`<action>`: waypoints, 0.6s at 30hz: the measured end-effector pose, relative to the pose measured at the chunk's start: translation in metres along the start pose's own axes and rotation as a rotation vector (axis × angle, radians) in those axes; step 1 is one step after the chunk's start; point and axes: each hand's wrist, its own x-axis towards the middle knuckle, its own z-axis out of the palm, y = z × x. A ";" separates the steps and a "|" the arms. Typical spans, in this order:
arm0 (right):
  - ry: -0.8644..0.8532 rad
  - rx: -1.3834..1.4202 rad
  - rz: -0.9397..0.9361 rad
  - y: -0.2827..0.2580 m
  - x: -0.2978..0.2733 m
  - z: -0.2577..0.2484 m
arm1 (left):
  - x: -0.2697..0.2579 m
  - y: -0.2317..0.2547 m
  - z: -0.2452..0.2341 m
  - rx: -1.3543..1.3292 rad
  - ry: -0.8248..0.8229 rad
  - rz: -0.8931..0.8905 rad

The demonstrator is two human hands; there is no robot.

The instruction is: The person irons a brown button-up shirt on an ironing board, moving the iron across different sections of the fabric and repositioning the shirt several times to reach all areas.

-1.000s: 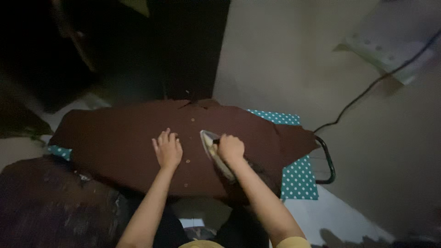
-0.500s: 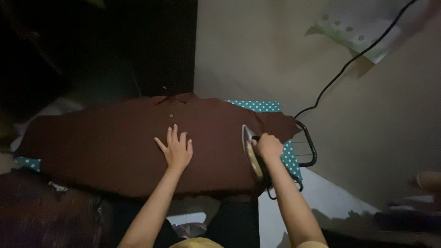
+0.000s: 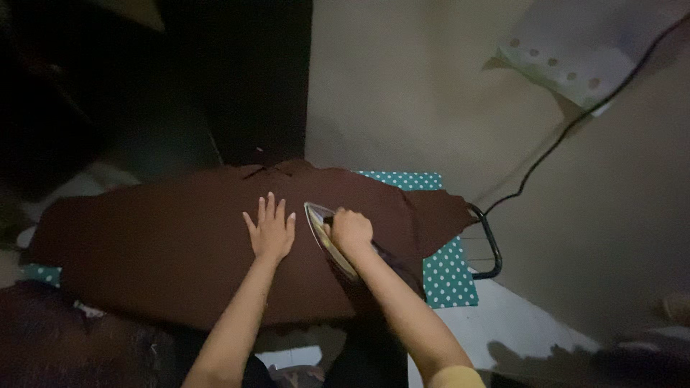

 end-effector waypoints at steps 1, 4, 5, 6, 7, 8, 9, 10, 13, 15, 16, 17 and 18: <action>0.012 0.001 0.003 -0.006 0.013 0.001 | 0.001 0.001 0.000 0.000 0.000 -0.008; 0.013 0.013 0.096 -0.011 0.056 -0.002 | 0.000 0.003 0.000 0.006 -0.004 -0.021; 0.011 0.047 0.143 -0.009 0.069 -0.003 | -0.001 0.002 -0.001 0.012 -0.007 -0.022; 0.010 0.080 0.191 -0.001 0.082 -0.005 | -0.001 0.003 -0.001 0.024 -0.013 -0.030; 0.009 0.115 0.241 0.009 0.092 -0.006 | 0.000 0.004 -0.002 0.037 -0.019 -0.037; 0.003 0.075 0.254 0.020 0.100 -0.005 | 0.002 0.005 -0.003 0.050 -0.024 -0.043; -0.005 0.033 0.272 0.035 0.105 -0.004 | 0.000 0.005 -0.004 0.035 -0.022 -0.037; 0.006 0.036 0.294 0.050 0.109 -0.004 | -0.002 0.004 -0.006 0.020 -0.019 -0.032; -0.028 0.029 0.371 0.094 0.110 -0.012 | -0.002 0.003 -0.008 0.009 -0.025 -0.029; -0.040 0.017 0.377 0.109 0.096 -0.014 | -0.001 0.003 -0.005 0.021 -0.023 -0.025; -0.045 0.012 0.380 0.113 0.086 -0.015 | 0.001 0.002 -0.002 0.029 -0.016 -0.021; -0.006 0.007 0.361 0.114 0.073 -0.015 | 0.001 0.002 0.001 0.035 -0.010 -0.017; 0.033 0.002 0.341 0.112 0.060 -0.015 | 0.001 0.003 0.004 0.053 0.007 -0.019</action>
